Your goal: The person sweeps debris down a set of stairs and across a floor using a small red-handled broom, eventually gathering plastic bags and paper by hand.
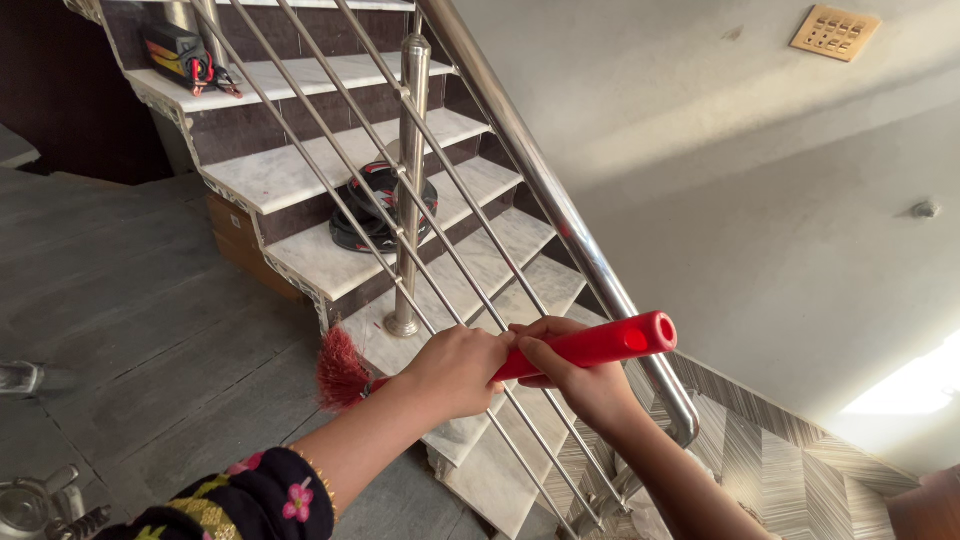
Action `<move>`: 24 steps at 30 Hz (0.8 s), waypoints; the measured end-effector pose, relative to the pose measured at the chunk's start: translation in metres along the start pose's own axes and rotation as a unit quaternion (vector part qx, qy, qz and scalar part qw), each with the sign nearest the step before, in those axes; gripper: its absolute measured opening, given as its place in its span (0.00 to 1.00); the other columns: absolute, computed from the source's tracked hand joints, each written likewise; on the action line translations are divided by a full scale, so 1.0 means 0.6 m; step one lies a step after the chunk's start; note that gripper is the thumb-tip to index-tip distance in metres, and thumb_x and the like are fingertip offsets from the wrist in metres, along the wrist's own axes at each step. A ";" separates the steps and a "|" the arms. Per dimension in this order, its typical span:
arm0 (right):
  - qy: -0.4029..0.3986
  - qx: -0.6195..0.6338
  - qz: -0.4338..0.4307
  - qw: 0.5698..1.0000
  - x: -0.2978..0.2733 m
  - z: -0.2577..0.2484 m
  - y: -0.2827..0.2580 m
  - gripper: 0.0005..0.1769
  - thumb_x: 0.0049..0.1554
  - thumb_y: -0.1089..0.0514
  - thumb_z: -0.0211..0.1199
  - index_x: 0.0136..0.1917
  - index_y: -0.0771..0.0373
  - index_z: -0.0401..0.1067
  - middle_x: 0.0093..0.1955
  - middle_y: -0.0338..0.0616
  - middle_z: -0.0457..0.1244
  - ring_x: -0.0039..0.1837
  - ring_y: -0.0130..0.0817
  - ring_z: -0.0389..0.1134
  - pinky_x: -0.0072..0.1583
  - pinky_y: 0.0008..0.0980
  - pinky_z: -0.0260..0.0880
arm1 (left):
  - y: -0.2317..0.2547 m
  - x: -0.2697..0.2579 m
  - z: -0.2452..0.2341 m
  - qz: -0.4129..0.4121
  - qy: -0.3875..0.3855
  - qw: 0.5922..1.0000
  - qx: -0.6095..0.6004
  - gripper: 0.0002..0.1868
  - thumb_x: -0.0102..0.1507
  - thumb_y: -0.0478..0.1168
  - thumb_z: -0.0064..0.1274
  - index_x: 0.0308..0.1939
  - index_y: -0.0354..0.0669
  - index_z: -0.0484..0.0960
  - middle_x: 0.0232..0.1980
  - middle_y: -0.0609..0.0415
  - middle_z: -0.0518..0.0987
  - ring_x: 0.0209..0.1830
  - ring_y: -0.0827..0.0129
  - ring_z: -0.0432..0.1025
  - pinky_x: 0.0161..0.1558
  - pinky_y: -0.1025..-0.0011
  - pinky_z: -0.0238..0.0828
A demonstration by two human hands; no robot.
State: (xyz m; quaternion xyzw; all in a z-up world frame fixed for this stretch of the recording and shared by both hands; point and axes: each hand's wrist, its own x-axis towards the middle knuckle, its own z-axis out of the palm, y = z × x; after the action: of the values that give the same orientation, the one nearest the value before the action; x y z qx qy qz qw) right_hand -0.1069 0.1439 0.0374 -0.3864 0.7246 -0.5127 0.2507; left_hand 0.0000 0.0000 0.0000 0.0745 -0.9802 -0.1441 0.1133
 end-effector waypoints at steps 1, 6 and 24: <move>0.003 -0.009 0.000 1.000 -0.002 0.002 -0.002 0.13 0.57 0.56 0.61 0.51 0.66 0.76 0.61 0.50 0.72 0.55 0.39 0.77 0.53 0.36 0.78 | 0.001 -0.004 -0.001 -0.006 0.007 1.000 -0.008 0.16 0.59 0.37 0.59 0.50 0.40 0.78 0.40 0.44 0.83 0.44 0.52 0.80 0.46 0.58 0.77; -0.018 0.010 -0.011 1.000 -0.018 0.017 -0.005 0.13 0.57 0.56 0.61 0.51 0.66 0.76 0.60 0.52 0.72 0.56 0.40 0.77 0.55 0.36 0.77 | 0.004 -0.025 -0.005 -0.015 0.007 1.000 -0.008 0.16 0.59 0.36 0.57 0.50 0.40 0.78 0.38 0.43 0.84 0.43 0.52 0.80 0.45 0.58 0.78; -0.092 -0.081 0.063 0.990 -0.003 0.072 0.030 0.17 0.54 0.50 0.64 0.52 0.62 0.80 0.53 0.47 0.75 0.56 0.39 0.77 0.58 0.38 0.77 | -0.011 -0.102 0.062 -0.115 -0.058 0.991 -0.038 0.20 0.57 0.48 0.64 0.51 0.47 0.81 0.42 0.49 0.83 0.46 0.51 0.78 0.52 0.54 0.74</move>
State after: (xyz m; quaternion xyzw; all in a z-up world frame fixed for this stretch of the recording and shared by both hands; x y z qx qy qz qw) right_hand -0.0785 0.1250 0.0056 -0.4045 0.7601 -0.3981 0.3164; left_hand 0.0506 0.0145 -0.0491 0.1738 -0.9639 -0.1975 0.0418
